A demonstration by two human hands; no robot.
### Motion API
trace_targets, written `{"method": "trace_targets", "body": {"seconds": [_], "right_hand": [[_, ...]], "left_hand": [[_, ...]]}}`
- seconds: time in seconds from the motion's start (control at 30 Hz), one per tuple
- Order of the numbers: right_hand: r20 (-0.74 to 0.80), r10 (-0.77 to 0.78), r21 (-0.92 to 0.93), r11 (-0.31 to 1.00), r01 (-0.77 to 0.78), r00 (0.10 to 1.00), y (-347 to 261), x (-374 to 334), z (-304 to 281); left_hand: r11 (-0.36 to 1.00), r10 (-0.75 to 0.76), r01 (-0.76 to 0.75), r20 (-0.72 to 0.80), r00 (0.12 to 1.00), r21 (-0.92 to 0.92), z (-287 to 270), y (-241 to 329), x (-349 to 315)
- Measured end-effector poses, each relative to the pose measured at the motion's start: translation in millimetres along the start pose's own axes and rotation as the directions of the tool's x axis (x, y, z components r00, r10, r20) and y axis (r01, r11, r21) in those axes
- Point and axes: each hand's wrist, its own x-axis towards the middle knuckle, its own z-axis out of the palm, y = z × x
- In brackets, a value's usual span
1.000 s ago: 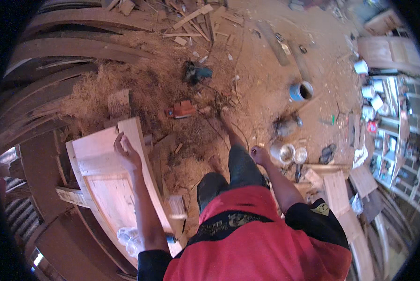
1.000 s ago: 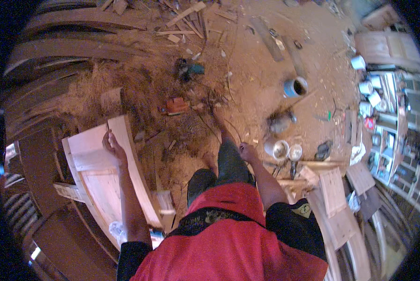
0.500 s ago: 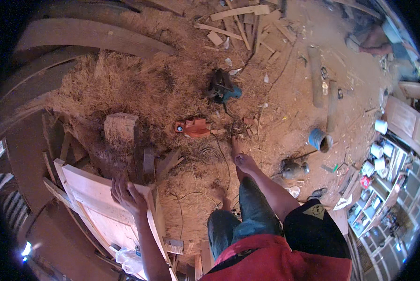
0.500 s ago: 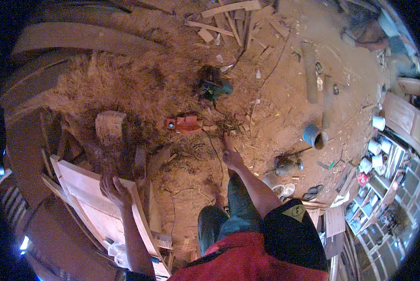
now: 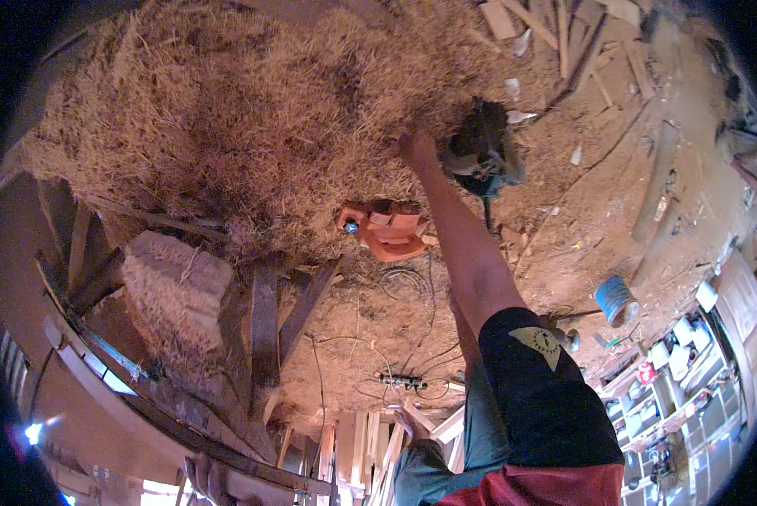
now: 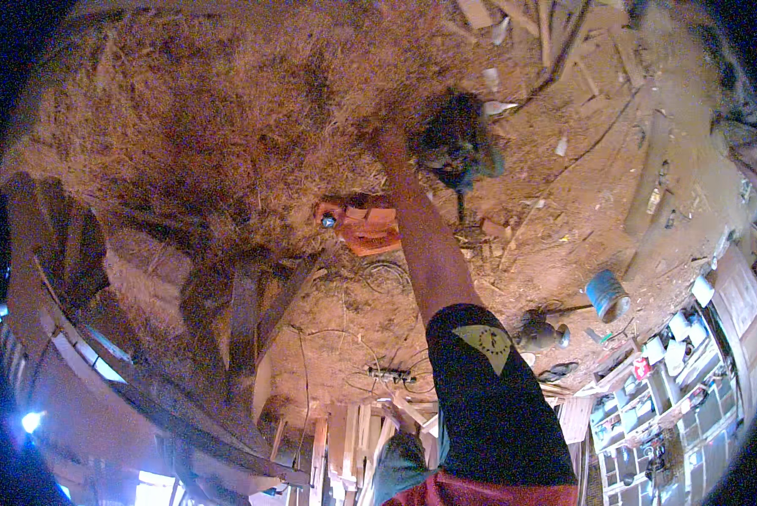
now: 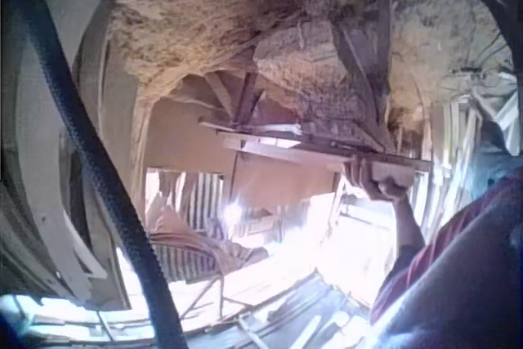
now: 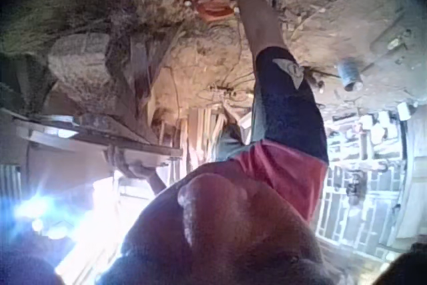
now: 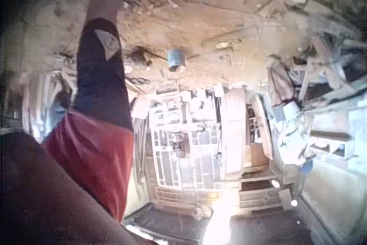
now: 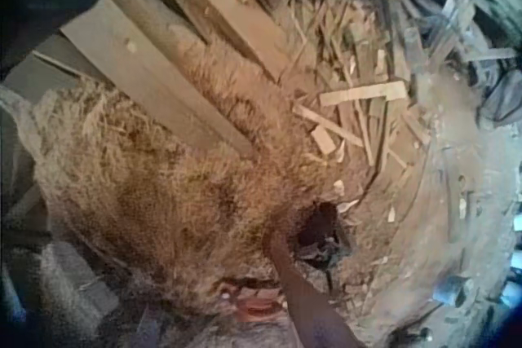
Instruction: The person constructs a wooden door by positioning wood panels into a frame, securing the assembly with a large bar clamp, and then using a hammer, a hand plane, and a drill to fit and secure the components.
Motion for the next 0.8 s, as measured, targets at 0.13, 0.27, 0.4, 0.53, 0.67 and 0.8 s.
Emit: {"method": "trace_targets", "body": {"seconds": [0.13,0.27,0.4,0.53,0.67,0.8], "right_hand": [[0.055,0.235,-0.149,0.963,-0.225,0.970,-64,12,43],[0.507,0.596,-0.353,0.803,-0.480,0.622,-158,19,17],[-0.278,0.266,0.415,0.900,-0.135,0.923,-103,-43,33],[0.011,0.487,0.922,0.333,-0.197,0.873,-76,-69,13],[0.199,0.493,0.617,0.608,-0.499,0.847,-115,-96,-15],[0.437,0.217,0.528,0.723,-0.445,0.873,-105,-102,-17]], "left_hand": [[0.957,-0.169,0.133,0.119,0.979,0.258,-14,20,8],[0.941,-0.138,0.106,0.076,0.988,0.321,-27,22,4],[0.980,0.039,-0.042,0.018,0.999,0.194,-20,2,1],[0.984,0.038,-0.059,0.122,0.992,0.171,-20,4,10],[0.961,0.136,-0.157,0.103,0.985,0.229,-27,-3,-6],[0.957,0.251,-0.239,-0.062,0.966,0.163,-22,-21,-29]]}}
